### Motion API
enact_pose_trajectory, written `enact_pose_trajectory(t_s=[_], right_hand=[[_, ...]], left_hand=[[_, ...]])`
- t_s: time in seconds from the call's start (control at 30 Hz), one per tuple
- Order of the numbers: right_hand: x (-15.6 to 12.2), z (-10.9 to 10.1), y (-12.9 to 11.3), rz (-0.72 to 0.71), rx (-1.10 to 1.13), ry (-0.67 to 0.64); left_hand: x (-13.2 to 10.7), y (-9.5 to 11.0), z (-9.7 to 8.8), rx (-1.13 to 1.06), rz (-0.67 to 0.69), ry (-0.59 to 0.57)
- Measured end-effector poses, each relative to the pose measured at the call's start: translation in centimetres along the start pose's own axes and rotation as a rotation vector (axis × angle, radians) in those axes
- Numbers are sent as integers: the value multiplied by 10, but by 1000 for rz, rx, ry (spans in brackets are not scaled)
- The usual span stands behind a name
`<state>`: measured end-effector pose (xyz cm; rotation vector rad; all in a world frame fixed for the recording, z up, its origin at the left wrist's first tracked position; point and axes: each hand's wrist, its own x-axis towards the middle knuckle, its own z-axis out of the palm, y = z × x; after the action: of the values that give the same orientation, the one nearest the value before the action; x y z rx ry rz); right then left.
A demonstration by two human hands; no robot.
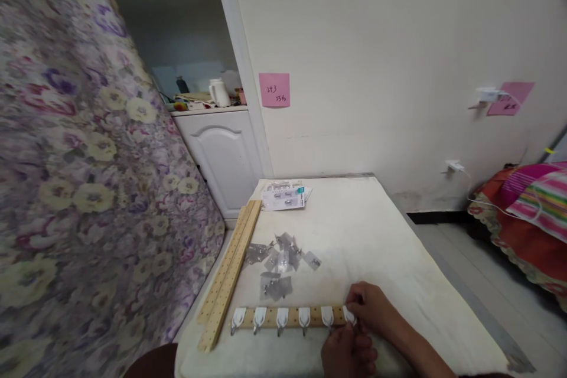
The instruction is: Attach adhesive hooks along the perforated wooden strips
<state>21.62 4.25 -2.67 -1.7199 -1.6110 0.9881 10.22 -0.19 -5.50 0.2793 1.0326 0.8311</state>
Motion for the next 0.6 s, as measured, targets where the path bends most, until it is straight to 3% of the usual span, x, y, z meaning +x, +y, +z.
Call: enact_pose_trajectory(t_s=[0.27, 0.43, 0.6], right_hand=[[0, 1, 1, 15, 27, -22], [-1, 1, 0, 16, 78, -32], [1, 0, -1, 106, 186, -124]], left_hand=[[-5, -1, 8, -6, 65, 101], [-8, 2, 9, 29, 76, 106], [-8, 2, 12, 34, 84, 121]])
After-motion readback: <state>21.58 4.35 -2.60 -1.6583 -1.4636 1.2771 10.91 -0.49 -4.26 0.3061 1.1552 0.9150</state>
